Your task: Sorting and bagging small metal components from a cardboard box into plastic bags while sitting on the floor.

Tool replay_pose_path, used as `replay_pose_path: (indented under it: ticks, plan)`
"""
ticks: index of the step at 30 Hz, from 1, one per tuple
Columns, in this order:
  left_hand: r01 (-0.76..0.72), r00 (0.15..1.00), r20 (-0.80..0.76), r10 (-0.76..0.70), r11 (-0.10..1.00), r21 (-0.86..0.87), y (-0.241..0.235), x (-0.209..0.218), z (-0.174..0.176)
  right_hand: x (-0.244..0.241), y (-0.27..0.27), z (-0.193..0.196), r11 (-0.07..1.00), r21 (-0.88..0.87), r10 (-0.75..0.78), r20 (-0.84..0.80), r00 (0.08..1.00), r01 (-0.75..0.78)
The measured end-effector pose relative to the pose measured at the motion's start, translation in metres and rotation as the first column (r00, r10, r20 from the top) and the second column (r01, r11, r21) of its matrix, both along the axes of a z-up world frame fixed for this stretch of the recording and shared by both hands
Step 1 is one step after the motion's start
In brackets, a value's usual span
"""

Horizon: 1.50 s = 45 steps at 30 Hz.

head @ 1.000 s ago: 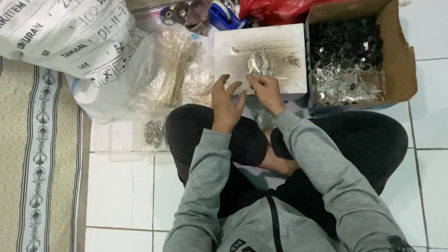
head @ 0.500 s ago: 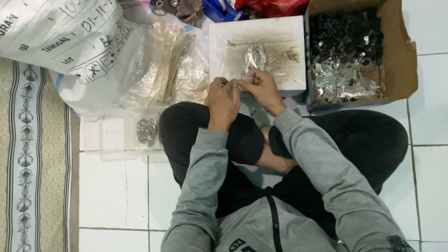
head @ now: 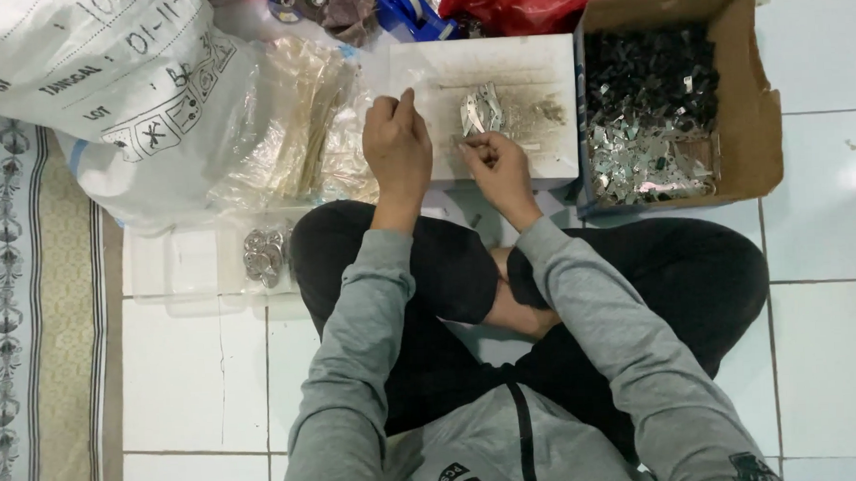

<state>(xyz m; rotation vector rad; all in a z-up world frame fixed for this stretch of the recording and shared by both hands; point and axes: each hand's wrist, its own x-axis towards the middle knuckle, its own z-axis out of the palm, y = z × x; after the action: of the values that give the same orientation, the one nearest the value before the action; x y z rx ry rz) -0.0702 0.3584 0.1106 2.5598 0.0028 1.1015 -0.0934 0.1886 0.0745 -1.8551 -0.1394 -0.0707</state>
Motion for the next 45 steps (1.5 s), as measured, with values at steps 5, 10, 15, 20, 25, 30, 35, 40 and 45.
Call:
replay_pose_path:
  ticks: [5, 10, 15, 20, 25, 30, 35, 40, 45]
  plan:
    - [0.078, 0.987, -0.139, -0.08, 0.997, -0.024, -0.01, 0.016, -0.027, 0.015, -0.016, 0.04, 0.916, -0.366, -0.132, 0.106, 0.986, 0.163]
    - [0.048, 0.874, -0.468, -0.13, 0.982, -0.182, -0.021, 0.023, -0.052, 0.027, -0.003, 0.051, 0.799, -0.584, -0.092, 0.119, 0.989, 0.144]
    - [-0.001, 0.834, -0.53, -0.154, 0.96, -0.28, -0.021, 0.025, -0.051, 0.046, 0.0, 0.046, 0.745, -0.658, -0.082, 0.074, 0.994, 0.11]
    - [-0.083, 0.833, -0.531, -0.154, 0.914, -0.396, -0.02, 0.029, -0.05, 0.055, -0.006, 0.03, 0.771, -0.631, -0.104, 0.015, 0.995, 0.09]
    - [-0.037, 0.83, -0.511, -0.224, 0.892, -0.451, -0.023, 0.025, -0.039, 0.058, -0.001, 0.031, 0.804, -0.587, -0.176, -0.088, 0.98, 0.091]
    - [0.024, 0.851, -0.464, -0.246, 0.901, -0.432, -0.022, 0.021, -0.03, 0.075, -0.002, 0.035, 0.867, -0.494, -0.239, -0.299, 0.924, 0.065]
    - [0.036, 0.852, -0.46, -0.251, 0.904, -0.426, -0.023, 0.021, -0.033, 0.077, -0.003, 0.029, 0.807, -0.586, -0.259, -0.244, 0.935, 0.07]
    - [0.06, 0.871, -0.424, -0.248, 0.91, -0.41, -0.024, 0.024, -0.04, 0.077, -0.003, 0.037, 0.76, -0.642, -0.265, -0.164, 0.95, 0.101]
    - [0.057, 0.861, -0.437, -0.261, 0.902, -0.427, -0.025, 0.028, -0.044, 0.086, -0.015, 0.016, 0.854, -0.512, -0.228, -0.204, 0.952, 0.095]
